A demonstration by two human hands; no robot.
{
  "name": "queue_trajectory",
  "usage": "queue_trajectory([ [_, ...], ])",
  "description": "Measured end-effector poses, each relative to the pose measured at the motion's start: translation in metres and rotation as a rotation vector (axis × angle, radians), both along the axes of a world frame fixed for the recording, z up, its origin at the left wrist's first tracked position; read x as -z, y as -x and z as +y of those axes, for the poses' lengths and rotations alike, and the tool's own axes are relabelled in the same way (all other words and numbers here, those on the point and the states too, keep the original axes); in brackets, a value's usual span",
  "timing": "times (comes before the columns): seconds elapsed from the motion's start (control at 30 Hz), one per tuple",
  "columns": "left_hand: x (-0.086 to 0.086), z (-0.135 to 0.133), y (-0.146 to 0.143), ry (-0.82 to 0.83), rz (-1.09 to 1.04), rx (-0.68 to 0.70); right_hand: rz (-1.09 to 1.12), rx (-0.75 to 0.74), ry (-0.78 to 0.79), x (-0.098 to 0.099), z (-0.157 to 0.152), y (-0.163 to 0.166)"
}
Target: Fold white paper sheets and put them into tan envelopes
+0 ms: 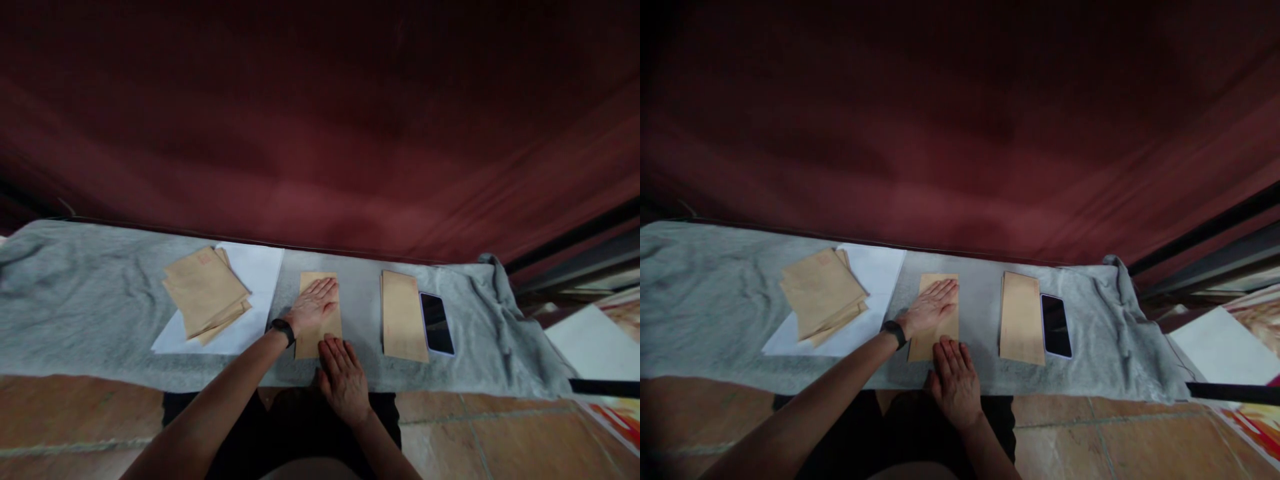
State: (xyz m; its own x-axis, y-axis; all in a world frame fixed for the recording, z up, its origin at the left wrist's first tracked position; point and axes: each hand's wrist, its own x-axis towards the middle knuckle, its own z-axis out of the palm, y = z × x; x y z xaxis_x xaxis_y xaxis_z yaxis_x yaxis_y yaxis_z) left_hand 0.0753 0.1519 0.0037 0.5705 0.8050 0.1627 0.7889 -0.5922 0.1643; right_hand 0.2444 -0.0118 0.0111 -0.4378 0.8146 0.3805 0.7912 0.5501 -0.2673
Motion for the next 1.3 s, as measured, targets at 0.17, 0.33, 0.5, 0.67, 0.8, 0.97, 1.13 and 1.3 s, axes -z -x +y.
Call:
queue_trajectory([
  [0.17, 0.000, -0.013, 0.002, -0.005, -0.009, 0.031, 0.000, 0.005, 0.011, -0.001, 0.000, 0.000],
  [0.33, 0.001, -0.027, 0.003, 0.016, 0.006, 0.073, 0.026, 0.001, 0.011, 0.002, 0.000, -0.001],
  [0.5, 0.001, -0.040, 0.005, 0.017, 0.002, 0.095, 0.036, -0.008, -0.016, 0.007, -0.001, -0.003],
  [0.67, -0.008, -0.055, 0.007, 0.032, -0.008, 0.119, 0.058, -0.023, -0.017, 0.008, -0.001, -0.004],
  [0.8, -0.017, -0.066, 0.010, 0.058, -0.019, 0.143, 0.111, -0.013, -0.004, 0.010, 0.001, -0.003],
  [0.97, -0.020, -0.077, 0.012, 0.076, -0.037, 0.150, 0.117, 0.017, 0.012, 0.011, 0.002, -0.003],
  [1.13, -0.019, -0.090, 0.013, 0.071, -0.048, 0.164, 0.120, 0.089, 0.004, 0.012, 0.000, -0.002],
  [1.3, -0.023, -0.102, 0.017, 0.089, -0.069, 0.179, 0.114, 0.114, -0.033, 0.016, 0.000, -0.001],
])
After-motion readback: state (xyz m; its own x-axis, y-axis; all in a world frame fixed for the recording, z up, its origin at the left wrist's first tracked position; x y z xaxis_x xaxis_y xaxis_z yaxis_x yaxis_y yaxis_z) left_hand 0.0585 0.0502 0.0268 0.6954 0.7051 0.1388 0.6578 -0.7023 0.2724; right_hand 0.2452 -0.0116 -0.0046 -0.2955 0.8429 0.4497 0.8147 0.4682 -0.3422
